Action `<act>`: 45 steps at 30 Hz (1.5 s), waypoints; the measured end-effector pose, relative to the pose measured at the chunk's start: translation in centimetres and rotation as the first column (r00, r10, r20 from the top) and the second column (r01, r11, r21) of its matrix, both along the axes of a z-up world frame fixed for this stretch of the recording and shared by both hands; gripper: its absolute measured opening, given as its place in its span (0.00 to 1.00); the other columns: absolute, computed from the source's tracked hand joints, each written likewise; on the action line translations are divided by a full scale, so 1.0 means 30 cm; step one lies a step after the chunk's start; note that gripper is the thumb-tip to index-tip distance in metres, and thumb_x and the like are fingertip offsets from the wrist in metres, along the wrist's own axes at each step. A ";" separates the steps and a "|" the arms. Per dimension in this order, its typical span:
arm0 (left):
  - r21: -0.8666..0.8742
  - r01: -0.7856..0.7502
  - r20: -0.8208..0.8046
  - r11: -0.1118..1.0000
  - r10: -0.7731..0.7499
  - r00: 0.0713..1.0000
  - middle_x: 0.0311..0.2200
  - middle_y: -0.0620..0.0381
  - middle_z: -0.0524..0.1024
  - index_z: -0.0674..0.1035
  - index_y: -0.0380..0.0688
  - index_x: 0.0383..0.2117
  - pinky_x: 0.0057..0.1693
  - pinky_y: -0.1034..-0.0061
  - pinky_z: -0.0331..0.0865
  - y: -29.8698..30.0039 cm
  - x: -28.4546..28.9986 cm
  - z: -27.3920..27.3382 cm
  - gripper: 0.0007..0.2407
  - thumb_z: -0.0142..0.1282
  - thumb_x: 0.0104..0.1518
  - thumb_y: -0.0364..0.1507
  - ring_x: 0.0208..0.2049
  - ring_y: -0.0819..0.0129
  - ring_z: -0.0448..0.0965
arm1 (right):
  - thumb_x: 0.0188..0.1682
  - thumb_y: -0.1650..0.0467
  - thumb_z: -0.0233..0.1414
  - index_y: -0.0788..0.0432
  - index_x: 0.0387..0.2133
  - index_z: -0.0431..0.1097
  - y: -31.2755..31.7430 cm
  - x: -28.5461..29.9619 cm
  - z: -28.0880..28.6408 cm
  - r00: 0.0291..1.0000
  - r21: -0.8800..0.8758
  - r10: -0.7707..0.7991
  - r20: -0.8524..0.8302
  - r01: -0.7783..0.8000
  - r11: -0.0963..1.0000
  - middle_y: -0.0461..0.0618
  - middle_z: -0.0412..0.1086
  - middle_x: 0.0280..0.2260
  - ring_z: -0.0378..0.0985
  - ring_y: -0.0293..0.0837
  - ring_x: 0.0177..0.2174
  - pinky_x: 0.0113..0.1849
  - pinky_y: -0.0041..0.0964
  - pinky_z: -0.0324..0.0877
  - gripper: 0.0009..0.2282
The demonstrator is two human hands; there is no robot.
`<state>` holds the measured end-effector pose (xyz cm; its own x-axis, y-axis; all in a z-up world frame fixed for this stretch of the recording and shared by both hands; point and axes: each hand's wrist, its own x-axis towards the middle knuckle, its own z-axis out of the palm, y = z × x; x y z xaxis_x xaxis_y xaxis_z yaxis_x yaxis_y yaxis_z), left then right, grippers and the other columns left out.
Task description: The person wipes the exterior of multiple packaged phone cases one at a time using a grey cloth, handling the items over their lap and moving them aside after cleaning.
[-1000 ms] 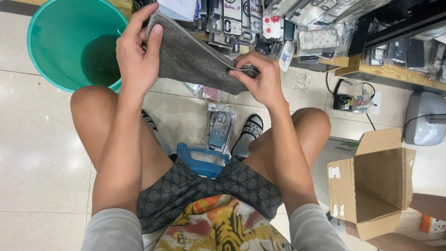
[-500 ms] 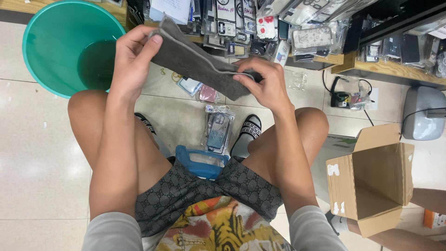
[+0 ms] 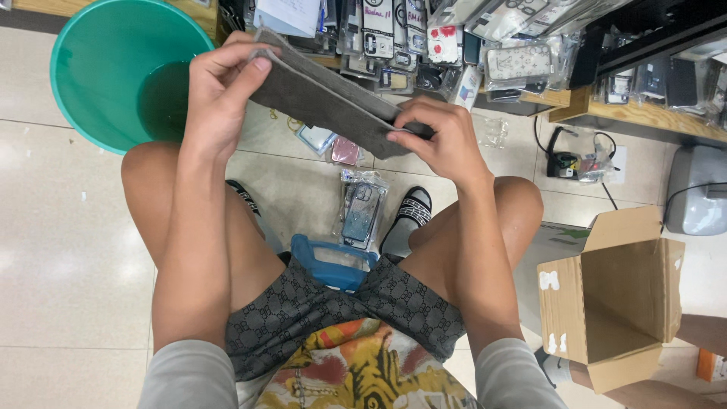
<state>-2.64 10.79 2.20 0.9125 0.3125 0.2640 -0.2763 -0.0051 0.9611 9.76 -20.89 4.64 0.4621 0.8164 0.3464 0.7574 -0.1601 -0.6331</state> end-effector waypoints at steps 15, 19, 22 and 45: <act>0.001 -0.134 0.113 0.991 0.133 0.985 0.47 0.50 0.77 0.83 0.35 0.46 0.58 0.78 0.68 -0.002 0.005 0.008 0.08 0.59 0.70 0.28 0.52 0.67 0.76 | 0.52 0.68 0.59 0.51 0.35 0.74 0.009 0.002 -0.030 0.974 -0.288 -0.202 0.106 0.224 0.931 0.41 0.75 0.32 0.72 0.46 0.35 0.33 0.45 0.64 0.03; -0.001 -0.163 0.117 0.987 0.162 0.980 0.47 0.49 0.77 0.82 0.34 0.48 0.57 0.78 0.68 0.004 0.005 -0.003 0.06 0.58 0.71 0.24 0.51 0.67 0.76 | 0.53 0.66 0.58 0.51 0.31 0.74 0.010 0.001 -0.021 0.960 -0.309 -0.259 0.111 0.281 0.909 0.38 0.76 0.34 0.73 0.45 0.36 0.31 0.45 0.64 0.04; -0.005 -0.186 0.132 0.983 0.185 0.974 0.47 0.48 0.77 0.82 0.34 0.47 0.55 0.79 0.68 0.017 0.008 -0.020 0.05 0.58 0.71 0.22 0.51 0.67 0.76 | 0.53 0.68 0.57 0.53 0.32 0.74 0.011 -0.004 0.010 0.962 -0.257 -0.265 0.071 0.275 0.927 0.40 0.75 0.33 0.74 0.44 0.35 0.31 0.40 0.69 0.03; -0.034 -0.225 0.258 0.974 0.226 0.939 0.45 0.47 0.72 0.79 0.29 0.44 0.55 0.78 0.71 0.025 0.019 -0.027 0.05 0.58 0.68 0.11 0.48 0.65 0.76 | 0.55 0.78 0.54 0.60 0.40 0.76 -0.013 0.017 0.034 0.929 0.070 -0.339 -0.148 0.352 0.934 0.51 0.72 0.38 0.74 0.43 0.39 0.34 0.32 0.77 0.05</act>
